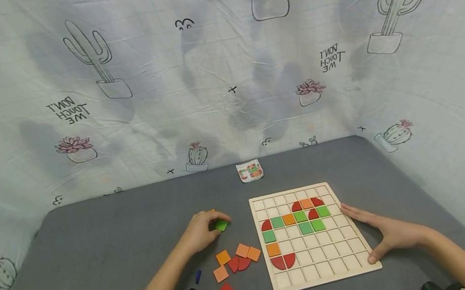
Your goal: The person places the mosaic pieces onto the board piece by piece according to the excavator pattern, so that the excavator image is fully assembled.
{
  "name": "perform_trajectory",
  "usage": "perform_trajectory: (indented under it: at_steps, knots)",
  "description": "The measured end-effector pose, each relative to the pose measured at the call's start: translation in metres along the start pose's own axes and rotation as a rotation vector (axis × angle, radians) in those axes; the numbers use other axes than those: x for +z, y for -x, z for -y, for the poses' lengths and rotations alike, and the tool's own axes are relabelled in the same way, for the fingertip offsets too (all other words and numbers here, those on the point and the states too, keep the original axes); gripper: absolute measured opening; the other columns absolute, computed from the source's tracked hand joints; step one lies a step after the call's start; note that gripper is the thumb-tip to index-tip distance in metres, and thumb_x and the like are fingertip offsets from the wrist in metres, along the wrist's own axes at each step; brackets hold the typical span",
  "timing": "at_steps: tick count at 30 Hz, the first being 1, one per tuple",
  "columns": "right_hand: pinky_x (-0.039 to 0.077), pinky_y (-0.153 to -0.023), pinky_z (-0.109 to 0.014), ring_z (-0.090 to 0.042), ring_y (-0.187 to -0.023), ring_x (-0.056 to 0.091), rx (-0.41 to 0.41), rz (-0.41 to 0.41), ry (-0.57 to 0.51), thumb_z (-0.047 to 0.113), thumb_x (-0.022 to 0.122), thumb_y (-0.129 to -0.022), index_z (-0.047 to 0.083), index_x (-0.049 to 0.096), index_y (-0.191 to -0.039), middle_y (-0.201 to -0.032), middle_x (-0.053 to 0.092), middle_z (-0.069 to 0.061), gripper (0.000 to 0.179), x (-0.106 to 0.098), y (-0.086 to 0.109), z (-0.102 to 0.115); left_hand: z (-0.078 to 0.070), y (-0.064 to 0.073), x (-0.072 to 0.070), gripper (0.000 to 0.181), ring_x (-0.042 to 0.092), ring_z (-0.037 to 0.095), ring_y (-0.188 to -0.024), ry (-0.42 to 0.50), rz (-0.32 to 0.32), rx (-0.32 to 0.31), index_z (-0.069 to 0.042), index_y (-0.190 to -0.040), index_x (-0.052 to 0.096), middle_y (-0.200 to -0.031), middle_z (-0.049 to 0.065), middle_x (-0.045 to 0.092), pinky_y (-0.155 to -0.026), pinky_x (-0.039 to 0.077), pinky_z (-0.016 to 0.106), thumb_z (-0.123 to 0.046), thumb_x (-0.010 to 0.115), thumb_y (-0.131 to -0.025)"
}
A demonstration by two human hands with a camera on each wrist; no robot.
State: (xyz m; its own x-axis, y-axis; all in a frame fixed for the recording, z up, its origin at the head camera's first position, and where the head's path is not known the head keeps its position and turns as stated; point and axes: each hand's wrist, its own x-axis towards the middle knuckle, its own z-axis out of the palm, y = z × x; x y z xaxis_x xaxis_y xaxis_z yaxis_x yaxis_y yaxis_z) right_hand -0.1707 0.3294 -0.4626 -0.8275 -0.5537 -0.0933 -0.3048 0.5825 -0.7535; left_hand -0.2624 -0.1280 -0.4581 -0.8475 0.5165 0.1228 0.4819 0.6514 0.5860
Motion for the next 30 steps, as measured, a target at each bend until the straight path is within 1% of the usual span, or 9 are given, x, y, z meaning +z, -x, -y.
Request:
perform_trajectory:
  at_steps: [4,8,14,19,25,30]
  knots:
    - [0.019,-0.097,-0.01,0.021,-0.126,0.004,0.004,0.004,0.0,0.024,0.082,-0.064,0.011,0.014,-0.149,-0.153,0.008,-0.02,0.109,0.0,0.0,0.0,0.0,0.001,0.002,0.029,0.058,0.021,-0.092,-0.004,-0.016,0.0,-0.013,-0.101,0.07,-0.101,0.004,0.065,-0.078,0.047,0.039,0.0,0.072,-0.076]
    - [0.019,-0.096,-0.01,0.022,-0.126,0.005,0.004,0.001,-0.008,0.024,0.082,-0.065,0.011,0.014,-0.149,-0.152,0.008,-0.02,0.109,0.0,0.0,0.0,-0.002,0.004,0.004,0.026,0.058,0.017,-0.088,-0.012,-0.032,-0.02,-0.013,-0.1,0.07,-0.096,0.0,0.065,-0.076,0.048,0.035,-0.006,0.074,-0.075]
    - [0.018,-0.096,-0.008,0.021,-0.126,0.005,0.001,-0.002,-0.004,0.025,0.082,-0.065,0.01,0.014,-0.149,-0.153,0.009,-0.019,0.109,0.001,0.0,-0.002,-0.004,0.007,0.005,0.027,0.057,0.014,-0.083,0.021,-0.048,-0.039,-0.012,-0.101,0.069,-0.095,-0.001,0.065,-0.072,0.049,0.031,-0.007,0.075,-0.074]
    - [0.02,-0.096,-0.01,0.021,-0.126,0.005,-0.005,0.0,0.004,0.024,0.082,-0.065,0.01,0.014,-0.149,-0.153,0.009,-0.019,0.109,0.001,0.0,-0.004,-0.001,0.008,0.006,0.029,0.058,0.014,-0.084,0.047,-0.048,-0.039,-0.013,-0.102,0.069,-0.098,-0.001,0.066,-0.073,0.049,0.032,-0.007,0.075,-0.074]
    - [0.019,-0.096,-0.009,0.021,-0.126,0.005,-0.013,-0.003,0.005,0.024,0.082,-0.065,0.01,0.015,-0.149,-0.153,0.009,-0.019,0.109,0.003,0.0,-0.006,0.003,0.011,0.007,0.03,0.058,0.014,-0.087,0.061,-0.05,-0.024,-0.013,-0.104,0.068,-0.097,-0.001,0.065,-0.077,0.049,0.034,-0.01,0.076,-0.075]
    - [0.019,-0.096,-0.01,0.022,-0.126,0.004,-0.007,-0.004,0.007,0.024,0.082,-0.065,0.011,0.014,-0.149,-0.153,0.009,-0.019,0.109,0.003,0.0,-0.006,0.003,0.012,0.009,0.03,0.06,0.016,-0.089,0.078,-0.055,0.006,-0.011,-0.105,0.068,-0.098,0.0,0.066,-0.079,0.05,0.034,-0.01,0.075,-0.076]
